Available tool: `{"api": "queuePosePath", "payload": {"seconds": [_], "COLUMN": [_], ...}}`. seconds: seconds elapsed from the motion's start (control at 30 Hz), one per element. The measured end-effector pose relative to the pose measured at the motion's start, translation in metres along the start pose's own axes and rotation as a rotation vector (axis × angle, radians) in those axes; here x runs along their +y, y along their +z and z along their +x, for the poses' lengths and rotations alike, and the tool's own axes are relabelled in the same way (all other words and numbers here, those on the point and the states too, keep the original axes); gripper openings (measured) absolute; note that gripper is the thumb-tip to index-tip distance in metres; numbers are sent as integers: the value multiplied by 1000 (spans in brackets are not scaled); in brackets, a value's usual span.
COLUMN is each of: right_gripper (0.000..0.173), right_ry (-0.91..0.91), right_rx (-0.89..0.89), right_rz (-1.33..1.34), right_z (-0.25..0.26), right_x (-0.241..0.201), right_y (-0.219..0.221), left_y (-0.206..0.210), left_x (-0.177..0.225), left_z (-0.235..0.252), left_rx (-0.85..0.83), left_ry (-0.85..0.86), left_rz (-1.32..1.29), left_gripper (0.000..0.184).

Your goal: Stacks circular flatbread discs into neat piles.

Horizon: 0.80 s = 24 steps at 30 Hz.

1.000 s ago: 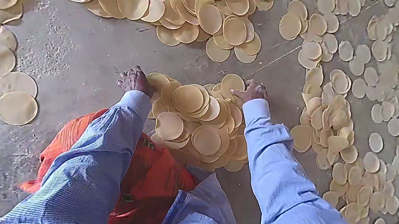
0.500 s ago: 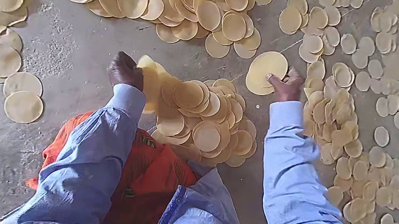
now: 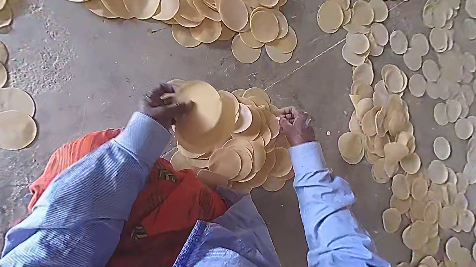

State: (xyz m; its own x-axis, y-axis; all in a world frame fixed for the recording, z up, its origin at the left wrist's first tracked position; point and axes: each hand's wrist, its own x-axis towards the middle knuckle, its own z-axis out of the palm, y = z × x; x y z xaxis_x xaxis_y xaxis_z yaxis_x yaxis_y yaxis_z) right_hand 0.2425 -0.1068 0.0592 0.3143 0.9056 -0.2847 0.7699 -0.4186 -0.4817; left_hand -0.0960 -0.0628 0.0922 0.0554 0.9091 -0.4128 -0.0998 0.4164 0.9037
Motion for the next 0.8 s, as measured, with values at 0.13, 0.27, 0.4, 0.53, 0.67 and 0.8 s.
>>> {"api": "queuePosePath", "payload": {"seconds": [0.13, 0.27, 0.4, 0.53, 0.67, 0.8], "right_gripper": [30, 30, 25, 24, 23, 25], "right_ry": [-149, -187, -149, -156, -216, -329], "right_rx": [-12, -198, -273, -156, 76, 155], "right_rz": [-60, -219, -258, -136, 63, 352], "right_z": [36, 62, 76, 66, 41, 9], "right_x": [0, -9, -13, -25, -47, -72], "right_y": [12, 28, 28, -2, -29, -35], "left_y": [19, 6, 0, -2, 2, 7], "left_x": [-24, -24, -19, -19, -22, -20], "left_z": [-12, -1, 5, 5, 6, 4], "left_rx": [-137, 4, 177, 123, 61, -6], "left_ry": [-280, -164, -277, -273, -243, -287], "left_rz": [427, 651, 413, 374, 308, 138], "left_gripper": [64, 79, 71, 54, 42, 34]}}
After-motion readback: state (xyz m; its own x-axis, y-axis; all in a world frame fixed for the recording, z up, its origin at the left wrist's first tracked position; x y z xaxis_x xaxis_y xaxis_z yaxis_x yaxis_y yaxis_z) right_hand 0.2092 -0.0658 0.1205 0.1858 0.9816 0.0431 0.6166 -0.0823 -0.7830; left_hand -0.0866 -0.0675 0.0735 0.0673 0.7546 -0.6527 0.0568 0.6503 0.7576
